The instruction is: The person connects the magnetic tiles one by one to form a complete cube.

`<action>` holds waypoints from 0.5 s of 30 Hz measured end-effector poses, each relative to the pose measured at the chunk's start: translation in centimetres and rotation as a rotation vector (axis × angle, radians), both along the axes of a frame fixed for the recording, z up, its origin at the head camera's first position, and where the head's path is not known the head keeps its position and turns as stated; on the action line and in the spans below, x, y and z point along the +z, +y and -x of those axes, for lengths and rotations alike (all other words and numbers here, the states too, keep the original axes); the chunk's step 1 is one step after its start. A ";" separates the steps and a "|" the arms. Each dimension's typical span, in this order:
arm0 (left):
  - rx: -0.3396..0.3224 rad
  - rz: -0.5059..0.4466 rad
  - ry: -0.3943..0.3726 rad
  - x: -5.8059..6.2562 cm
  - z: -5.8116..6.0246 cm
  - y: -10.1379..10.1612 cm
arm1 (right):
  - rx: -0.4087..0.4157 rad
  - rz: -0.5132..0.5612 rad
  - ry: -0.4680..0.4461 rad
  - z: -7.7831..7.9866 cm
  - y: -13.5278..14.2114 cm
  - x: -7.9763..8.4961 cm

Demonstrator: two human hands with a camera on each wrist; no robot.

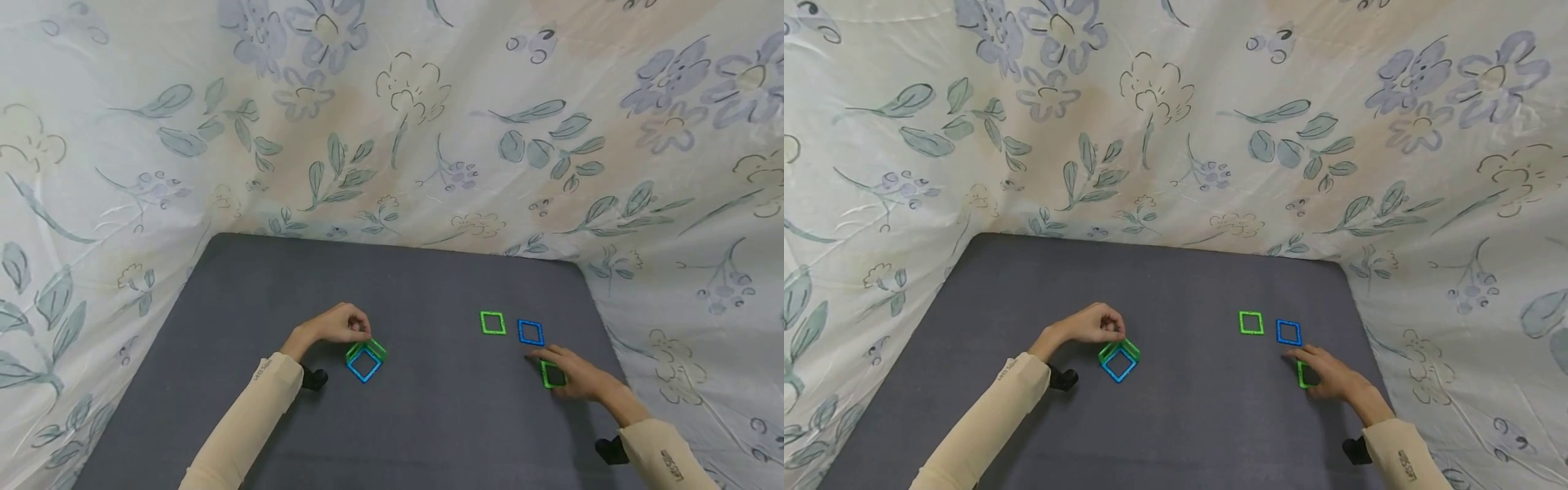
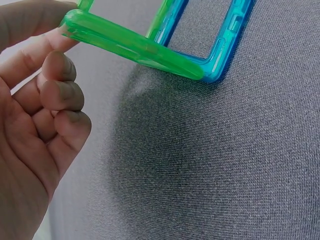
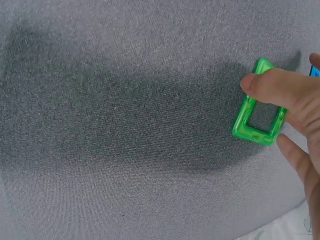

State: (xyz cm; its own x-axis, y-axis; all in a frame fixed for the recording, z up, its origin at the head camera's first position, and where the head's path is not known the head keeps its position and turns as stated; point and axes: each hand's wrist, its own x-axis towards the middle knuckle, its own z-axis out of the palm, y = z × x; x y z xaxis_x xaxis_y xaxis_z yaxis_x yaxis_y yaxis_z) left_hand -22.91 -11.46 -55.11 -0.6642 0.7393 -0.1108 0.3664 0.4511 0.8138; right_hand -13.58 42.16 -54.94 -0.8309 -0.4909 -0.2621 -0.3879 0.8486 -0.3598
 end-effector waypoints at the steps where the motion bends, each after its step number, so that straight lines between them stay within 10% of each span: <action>1: 0.001 0.000 -0.003 0.0 0.0 0.0 | 0.003 -0.005 0.001 -0.1 0.0 0.0; 15: -0.015 -0.001 -0.039 0.0 -0.3 -0.8 | -0.048 0.059 0.118 -1.5 -0.6 -0.3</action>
